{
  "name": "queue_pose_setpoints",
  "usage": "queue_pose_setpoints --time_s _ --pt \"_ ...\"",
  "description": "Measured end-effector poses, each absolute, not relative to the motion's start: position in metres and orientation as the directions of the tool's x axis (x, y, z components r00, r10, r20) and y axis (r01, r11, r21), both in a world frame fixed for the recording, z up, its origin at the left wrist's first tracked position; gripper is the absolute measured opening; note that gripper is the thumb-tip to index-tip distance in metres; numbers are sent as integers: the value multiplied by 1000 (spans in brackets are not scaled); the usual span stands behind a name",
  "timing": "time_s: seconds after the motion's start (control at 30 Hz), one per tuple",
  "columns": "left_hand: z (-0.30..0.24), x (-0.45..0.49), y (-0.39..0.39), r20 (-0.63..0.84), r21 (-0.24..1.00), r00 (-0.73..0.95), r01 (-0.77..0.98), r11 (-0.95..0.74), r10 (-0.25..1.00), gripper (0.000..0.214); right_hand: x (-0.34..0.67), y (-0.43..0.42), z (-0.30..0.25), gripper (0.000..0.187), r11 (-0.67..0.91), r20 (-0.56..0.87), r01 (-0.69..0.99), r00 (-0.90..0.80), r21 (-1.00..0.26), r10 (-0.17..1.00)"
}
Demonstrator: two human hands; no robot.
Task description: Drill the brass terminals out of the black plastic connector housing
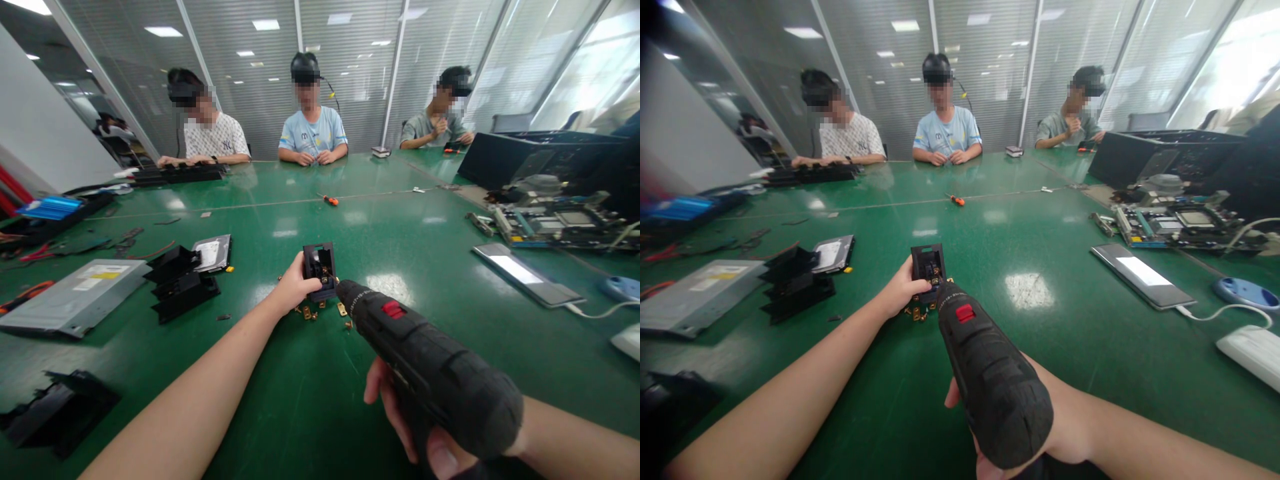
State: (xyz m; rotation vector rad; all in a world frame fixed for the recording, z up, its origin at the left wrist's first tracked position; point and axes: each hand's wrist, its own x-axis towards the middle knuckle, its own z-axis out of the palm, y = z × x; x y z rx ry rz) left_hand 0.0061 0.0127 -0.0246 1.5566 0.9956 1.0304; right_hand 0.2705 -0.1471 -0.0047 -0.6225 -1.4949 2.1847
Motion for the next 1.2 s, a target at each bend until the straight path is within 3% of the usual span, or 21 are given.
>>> queue_pose_setpoints --time_s 0.27,0.5,0.87,1.2 --pt "-24 6 10 167 945 298 224 -239 940 56 272 -148 -12 86 -196 -150 38 -791 -980 594" --pt "-28 4 13 144 934 273 280 -222 951 56 273 -147 -26 93 -229 -139 6 -810 -974 570" --pt "-26 6 14 159 952 237 222 -212 959 45 273 -146 -21 95 -212 -142 22 -810 -977 568" --pt "-30 7 13 60 998 265 -11 -60 962 49 270 -147 -17 92 -256 -130 -20 -822 -967 555"
